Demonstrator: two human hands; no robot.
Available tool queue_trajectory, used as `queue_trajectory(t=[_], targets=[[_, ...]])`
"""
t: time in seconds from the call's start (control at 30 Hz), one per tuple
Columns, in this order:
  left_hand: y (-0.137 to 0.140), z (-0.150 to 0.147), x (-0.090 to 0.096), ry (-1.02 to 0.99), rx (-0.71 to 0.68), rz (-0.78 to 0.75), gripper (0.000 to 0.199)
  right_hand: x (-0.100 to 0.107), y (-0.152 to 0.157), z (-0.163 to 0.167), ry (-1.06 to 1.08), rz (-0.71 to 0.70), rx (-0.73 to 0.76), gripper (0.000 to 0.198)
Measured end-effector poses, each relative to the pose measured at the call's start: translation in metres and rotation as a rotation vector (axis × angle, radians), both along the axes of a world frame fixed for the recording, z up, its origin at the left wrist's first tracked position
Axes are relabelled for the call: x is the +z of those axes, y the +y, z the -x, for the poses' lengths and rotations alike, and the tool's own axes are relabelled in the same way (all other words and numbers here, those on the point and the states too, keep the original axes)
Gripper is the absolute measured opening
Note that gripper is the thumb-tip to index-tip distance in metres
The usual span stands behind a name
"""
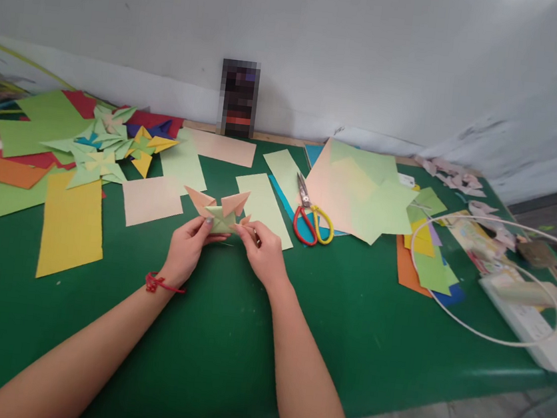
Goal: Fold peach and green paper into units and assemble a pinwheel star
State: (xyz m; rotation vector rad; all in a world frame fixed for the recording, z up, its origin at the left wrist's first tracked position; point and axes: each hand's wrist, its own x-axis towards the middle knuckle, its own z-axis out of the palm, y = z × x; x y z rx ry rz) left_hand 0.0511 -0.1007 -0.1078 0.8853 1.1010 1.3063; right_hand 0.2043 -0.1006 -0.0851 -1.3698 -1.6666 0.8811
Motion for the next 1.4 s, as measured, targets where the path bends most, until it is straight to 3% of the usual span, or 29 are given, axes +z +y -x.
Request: queue_trajectory(t=[0.23, 0.57, 0.87, 1.13, 1.4], targets=[[-0.0001, -0.0013, 0.0012, -0.046, 0.052, 0.028, 0.032, 0.0024, 0.0006, -0.0025, 0.003, -0.026, 0.019, 0.029], [0.0001, 0.0, 0.0017, -0.004, -0.012, 0.016, 0.033, -0.0026, 0.0022, -0.0015, 0.048, 0.006, 0.021, 0.025], [0.0004, 0.0003, 0.0015, 0.007, -0.021, 0.015, 0.032, -0.0026, 0.0014, -0.0039, 0.104, 0.075, -0.025, 0.039], [0.0, 0.0012, 0.0036, 0.027, -0.026, -0.001, 0.024, -0.0007, 0.0059, -0.0081, 0.134, -0.039, 0.02, 0.02], [0.0, 0.001, 0.0043, 0.042, -0.024, 0.004, 0.029, -0.0039, 0.0062, -0.0072, 0.156, 0.088, 0.087, 0.028]])
